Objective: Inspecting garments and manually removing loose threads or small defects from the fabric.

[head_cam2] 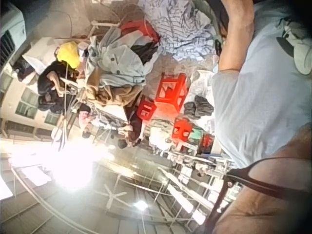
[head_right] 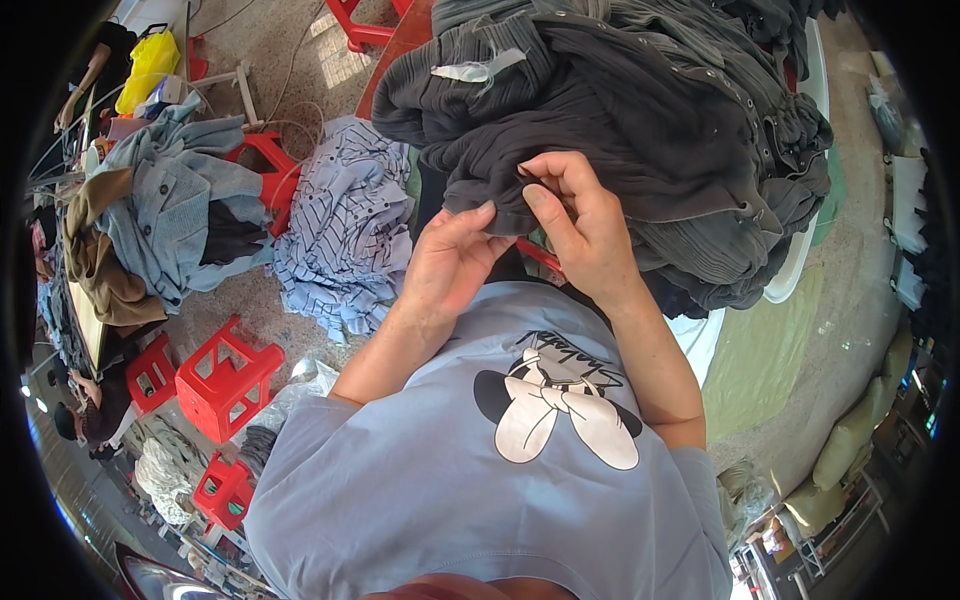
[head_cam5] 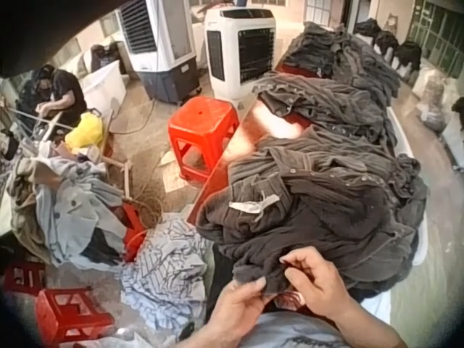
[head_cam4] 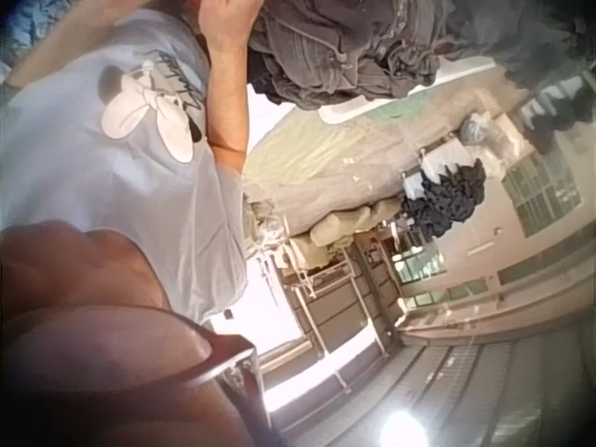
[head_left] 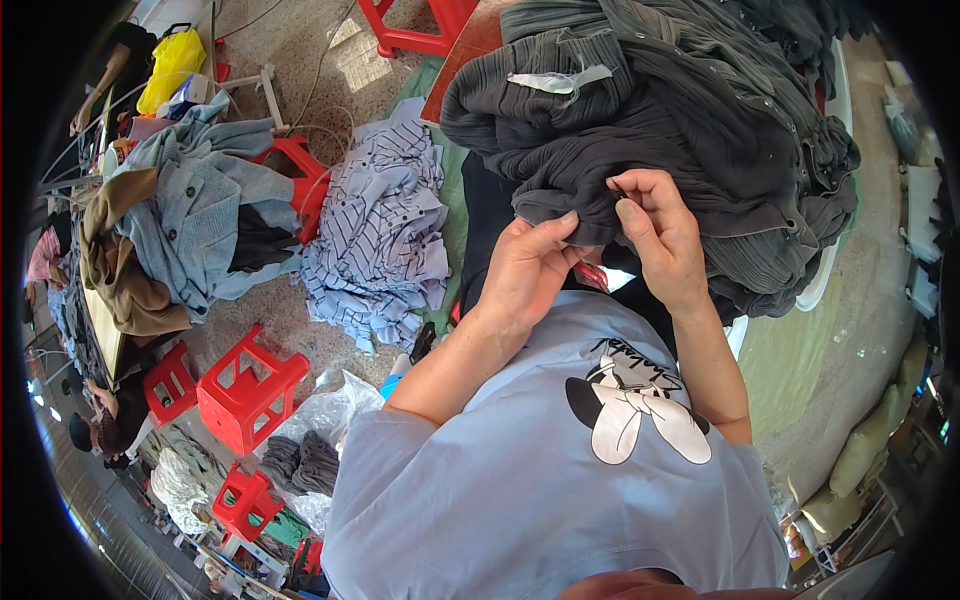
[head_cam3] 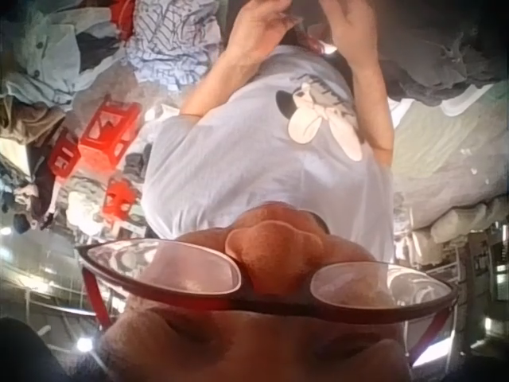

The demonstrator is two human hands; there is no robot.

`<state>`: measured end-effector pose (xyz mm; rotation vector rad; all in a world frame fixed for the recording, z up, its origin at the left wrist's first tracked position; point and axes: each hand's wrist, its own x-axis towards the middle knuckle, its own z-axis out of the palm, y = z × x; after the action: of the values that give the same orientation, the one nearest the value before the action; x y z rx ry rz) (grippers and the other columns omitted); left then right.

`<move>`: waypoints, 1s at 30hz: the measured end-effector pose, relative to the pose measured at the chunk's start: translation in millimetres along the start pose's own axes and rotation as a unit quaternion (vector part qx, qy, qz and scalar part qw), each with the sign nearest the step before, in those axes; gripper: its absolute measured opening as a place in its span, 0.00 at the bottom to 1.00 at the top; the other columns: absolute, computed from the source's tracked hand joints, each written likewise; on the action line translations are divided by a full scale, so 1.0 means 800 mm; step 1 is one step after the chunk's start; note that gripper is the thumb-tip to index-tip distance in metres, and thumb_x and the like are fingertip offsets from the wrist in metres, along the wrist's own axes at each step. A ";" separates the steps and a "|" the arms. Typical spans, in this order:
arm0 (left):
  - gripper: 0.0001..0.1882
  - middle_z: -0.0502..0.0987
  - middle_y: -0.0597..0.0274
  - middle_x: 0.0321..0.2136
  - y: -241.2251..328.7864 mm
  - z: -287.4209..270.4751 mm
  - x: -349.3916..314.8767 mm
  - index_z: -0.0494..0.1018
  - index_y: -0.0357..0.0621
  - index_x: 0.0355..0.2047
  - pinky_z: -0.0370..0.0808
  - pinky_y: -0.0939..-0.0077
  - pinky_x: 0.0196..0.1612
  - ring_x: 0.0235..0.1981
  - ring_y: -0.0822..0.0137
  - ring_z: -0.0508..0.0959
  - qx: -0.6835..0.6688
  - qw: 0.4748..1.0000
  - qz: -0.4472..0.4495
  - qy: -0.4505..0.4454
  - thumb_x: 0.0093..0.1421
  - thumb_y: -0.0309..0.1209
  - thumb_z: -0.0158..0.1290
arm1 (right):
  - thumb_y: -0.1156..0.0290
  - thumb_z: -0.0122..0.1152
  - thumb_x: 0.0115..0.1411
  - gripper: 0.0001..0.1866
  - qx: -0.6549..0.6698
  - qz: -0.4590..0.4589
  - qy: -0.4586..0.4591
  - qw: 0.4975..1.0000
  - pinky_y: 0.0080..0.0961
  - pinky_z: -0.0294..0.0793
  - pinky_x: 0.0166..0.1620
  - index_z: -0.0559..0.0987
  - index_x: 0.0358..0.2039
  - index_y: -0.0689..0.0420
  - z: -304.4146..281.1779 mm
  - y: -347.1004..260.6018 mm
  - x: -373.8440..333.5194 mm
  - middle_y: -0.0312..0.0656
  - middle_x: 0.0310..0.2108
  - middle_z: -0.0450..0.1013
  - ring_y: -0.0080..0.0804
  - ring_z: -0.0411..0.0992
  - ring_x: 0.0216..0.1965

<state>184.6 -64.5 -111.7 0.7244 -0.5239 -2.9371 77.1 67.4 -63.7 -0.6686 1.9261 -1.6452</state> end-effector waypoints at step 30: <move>0.09 0.80 0.58 0.41 0.019 0.029 -0.021 0.74 0.35 0.43 0.74 0.73 0.51 0.43 0.69 0.79 0.064 0.987 0.147 -0.018 0.62 0.20 0.52 | 0.72 0.66 0.56 0.11 -0.319 -0.219 -0.013 0.922 0.28 0.72 0.26 0.76 0.38 0.60 0.012 -0.023 -0.011 0.40 0.29 0.76 0.35 0.75 0.23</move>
<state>188.0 -69.4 -79.6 0.5504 -0.7566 -2.6658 90.3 63.4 -46.0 -1.4547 2.4302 -1.1861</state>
